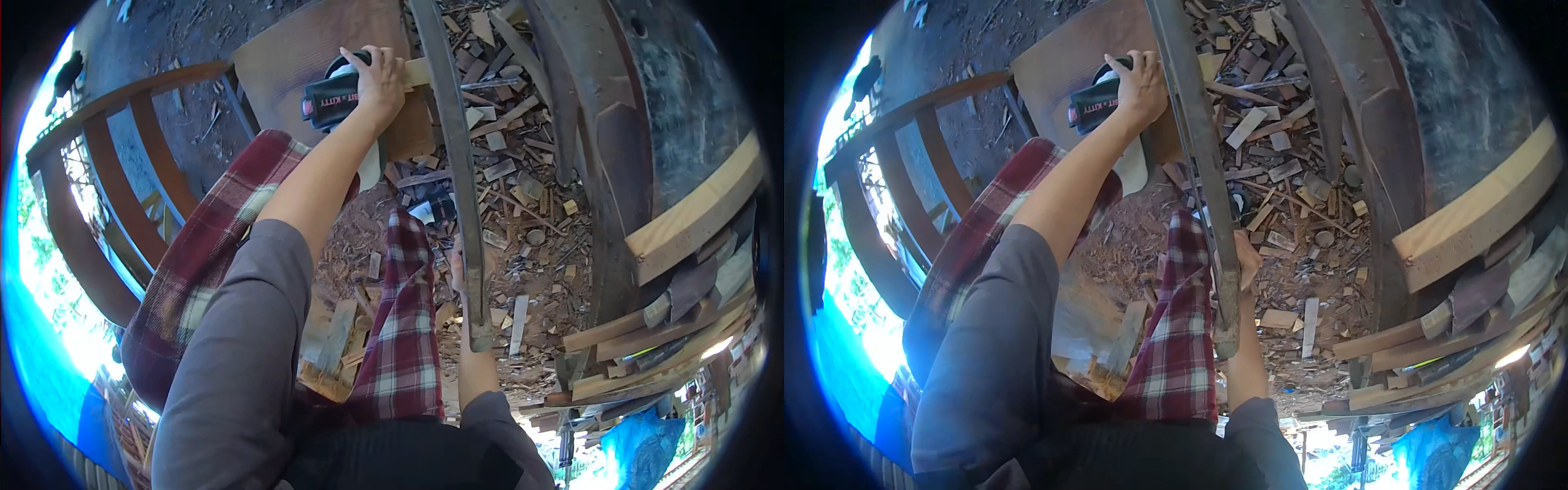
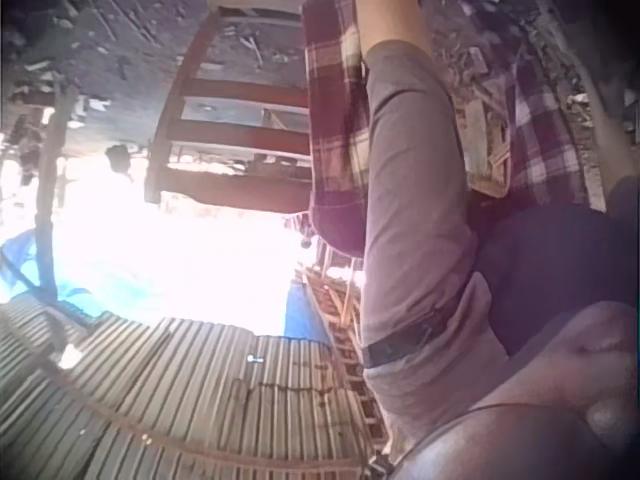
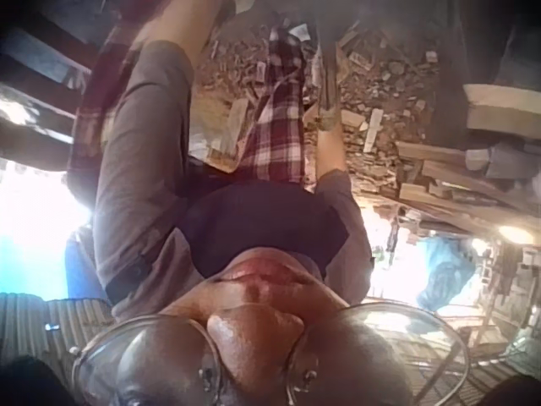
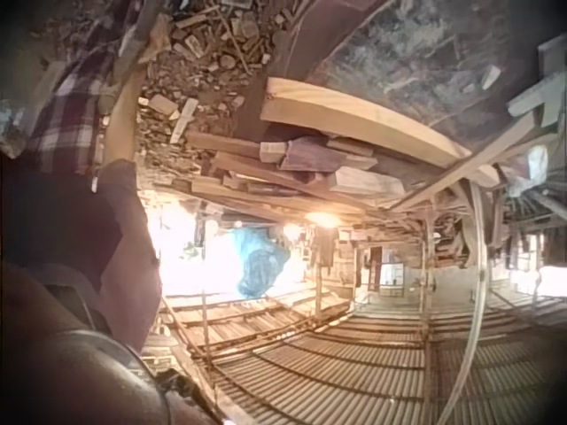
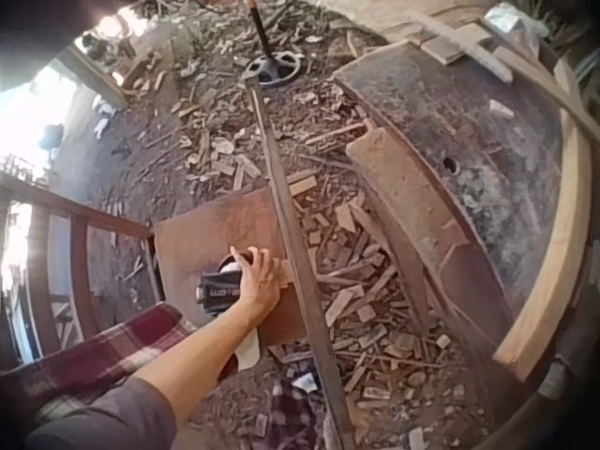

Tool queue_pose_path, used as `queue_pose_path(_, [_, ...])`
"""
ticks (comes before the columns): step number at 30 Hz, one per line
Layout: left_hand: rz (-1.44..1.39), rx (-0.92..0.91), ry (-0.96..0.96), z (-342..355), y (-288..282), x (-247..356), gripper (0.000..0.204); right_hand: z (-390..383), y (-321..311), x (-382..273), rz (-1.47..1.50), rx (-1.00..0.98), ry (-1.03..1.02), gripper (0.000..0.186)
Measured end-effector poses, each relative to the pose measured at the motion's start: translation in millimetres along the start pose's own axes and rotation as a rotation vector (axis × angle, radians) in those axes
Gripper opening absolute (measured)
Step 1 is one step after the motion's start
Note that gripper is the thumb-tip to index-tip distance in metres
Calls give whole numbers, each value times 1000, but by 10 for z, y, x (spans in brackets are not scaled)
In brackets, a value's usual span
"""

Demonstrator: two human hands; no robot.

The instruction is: The recorder uses a hand saw to cut a small piece of wood in a workshop environment.

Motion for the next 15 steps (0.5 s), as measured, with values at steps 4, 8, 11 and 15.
queue_pose_path(4, [-22, -18, -2, -14, 119, -85, 45, -200, 91, -166, -11, 89, 43, 12])
queue_pose_path(8, [-23, 42, 17, -16, 81, -46, 44, -498, -108, -197, 14, 42, 102, 19])
queue_pose_path(11, [78, -60, 48, -18, -2, 54, 51, -427, -138, -248, 156, 16, -136, 24])
queue_pose_path(15, [99, -21, 79, 25, 16, -4, 50, -288, -87, -381, -46, -50, 57, 30])
Point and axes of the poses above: each hand's wrist, its own z-axis towards the middle knuckle, its own y-axis out of the palm, x = y × z, the point moved 3 cm from there along z, towards the middle knuckle, and after that the axes turned 13 degrees about z, right-handed, at the moved point
